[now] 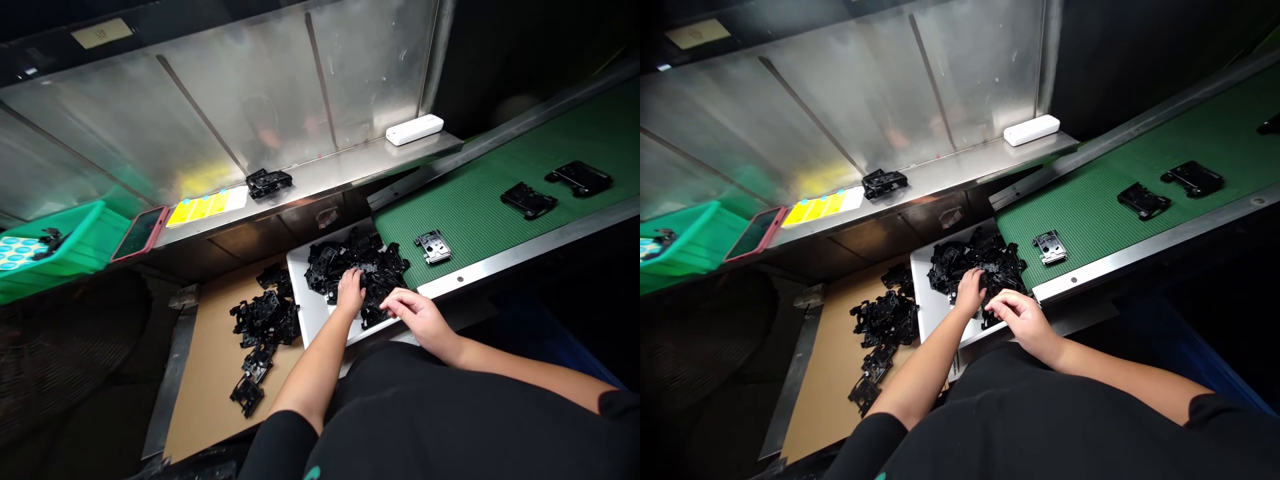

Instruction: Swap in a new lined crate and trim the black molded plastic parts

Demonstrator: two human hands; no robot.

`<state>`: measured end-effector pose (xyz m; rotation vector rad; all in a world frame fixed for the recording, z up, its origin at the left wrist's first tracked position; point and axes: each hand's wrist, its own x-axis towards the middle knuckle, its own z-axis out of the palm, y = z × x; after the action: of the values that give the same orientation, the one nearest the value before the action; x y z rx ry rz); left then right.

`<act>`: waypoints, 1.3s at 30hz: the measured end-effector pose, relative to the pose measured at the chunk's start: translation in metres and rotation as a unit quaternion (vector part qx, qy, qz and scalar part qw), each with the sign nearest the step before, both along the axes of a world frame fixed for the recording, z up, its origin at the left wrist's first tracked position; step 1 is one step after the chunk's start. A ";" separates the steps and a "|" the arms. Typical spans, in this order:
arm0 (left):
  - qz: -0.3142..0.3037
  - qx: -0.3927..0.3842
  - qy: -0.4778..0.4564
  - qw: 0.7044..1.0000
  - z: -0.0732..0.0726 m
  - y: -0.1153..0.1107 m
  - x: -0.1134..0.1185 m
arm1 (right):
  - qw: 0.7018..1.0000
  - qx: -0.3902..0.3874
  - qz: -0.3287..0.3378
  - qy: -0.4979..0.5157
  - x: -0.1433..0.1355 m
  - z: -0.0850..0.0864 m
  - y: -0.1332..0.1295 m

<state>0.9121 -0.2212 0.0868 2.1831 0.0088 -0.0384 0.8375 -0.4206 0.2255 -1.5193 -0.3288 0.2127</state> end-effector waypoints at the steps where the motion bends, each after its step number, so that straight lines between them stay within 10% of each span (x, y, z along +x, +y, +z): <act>1: 0.011 -0.007 0.011 1.000 -0.001 -0.003 0.005 | 1.000 -0.003 -0.002 0.005 -0.001 0.001 -0.001; 7: 0.110 -0.100 0.074 0.986 0.015 -0.001 0.003 | 1.000 -0.011 -0.023 0.008 0.002 0.002 -0.011; 12: 0.097 -0.269 0.144 0.947 0.070 0.002 -0.042 | 0.999 0.006 -0.047 -0.001 0.010 0.005 -0.010; 17: 0.073 -0.574 0.307 0.756 0.131 -0.006 -0.093 | 0.999 0.013 -0.032 -0.015 0.017 0.012 0.000; 20: 0.088 -0.610 0.345 0.708 0.151 -0.010 -0.106 | 1.000 0.017 0.002 -0.015 0.017 0.018 0.007; 39: 0.115 -0.607 0.367 0.696 0.161 -0.007 -0.112 | 0.994 0.040 0.101 0.005 0.017 0.018 0.023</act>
<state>0.7996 -0.2279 0.2475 0.6957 0.5552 -0.6003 0.8548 -0.3974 0.2432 -1.4061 -0.4787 0.3633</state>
